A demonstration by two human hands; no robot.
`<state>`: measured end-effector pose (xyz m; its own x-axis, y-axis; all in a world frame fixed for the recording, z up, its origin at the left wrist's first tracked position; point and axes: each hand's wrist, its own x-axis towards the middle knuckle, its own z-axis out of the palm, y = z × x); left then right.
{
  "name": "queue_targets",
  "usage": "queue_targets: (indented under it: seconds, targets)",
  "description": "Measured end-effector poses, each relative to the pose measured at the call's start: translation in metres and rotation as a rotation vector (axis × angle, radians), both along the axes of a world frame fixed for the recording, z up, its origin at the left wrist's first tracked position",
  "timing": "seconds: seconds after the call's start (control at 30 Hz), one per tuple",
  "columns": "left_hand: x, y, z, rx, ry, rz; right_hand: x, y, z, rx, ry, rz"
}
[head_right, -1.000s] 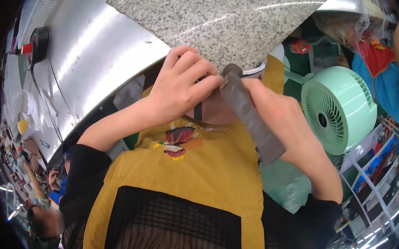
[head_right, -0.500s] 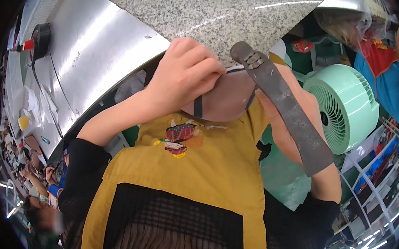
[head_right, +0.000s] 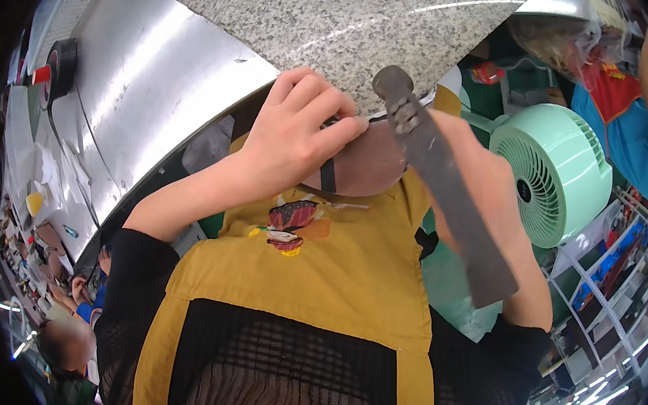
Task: The person uses a hammer to repeatedly strike the edge of a shoe upper component, shaping it against a granite-like work surface. The task involves holding the shoe part steady with one hand while striking it with a hammer in the other hand.
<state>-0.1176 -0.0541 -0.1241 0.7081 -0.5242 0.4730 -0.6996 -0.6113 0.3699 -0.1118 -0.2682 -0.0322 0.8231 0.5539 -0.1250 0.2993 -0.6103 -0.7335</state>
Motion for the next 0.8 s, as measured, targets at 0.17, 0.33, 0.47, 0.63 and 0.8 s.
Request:
queue_targets:
  seconds: [0.17, 0.33, 0.47, 0.63, 0.8]
  targets:
    - [-0.001, -0.001, -0.002, 0.037, -0.079, -0.004, 0.006, -0.002, 0.000, -0.027, 0.150, 0.036]
    - [-0.002, 0.000, 0.000, 0.009, -0.055, 0.007, 0.003, 0.010, 0.012, -0.113, 0.035, 0.033]
    - [0.001, 0.003, -0.001, -0.108, 0.146, 0.051, 0.002, 0.008, 0.000, -0.178, 0.137, 0.070]
    - [-0.004, 0.002, -0.004, -0.017, 0.033, 0.059, 0.002, 0.006, -0.002, 0.039, 0.127, -0.013]
    - [-0.006, 0.002, 0.000, 0.019, -0.015, 0.027, -0.005, 0.006, -0.007, -0.060, -0.016, 0.088]
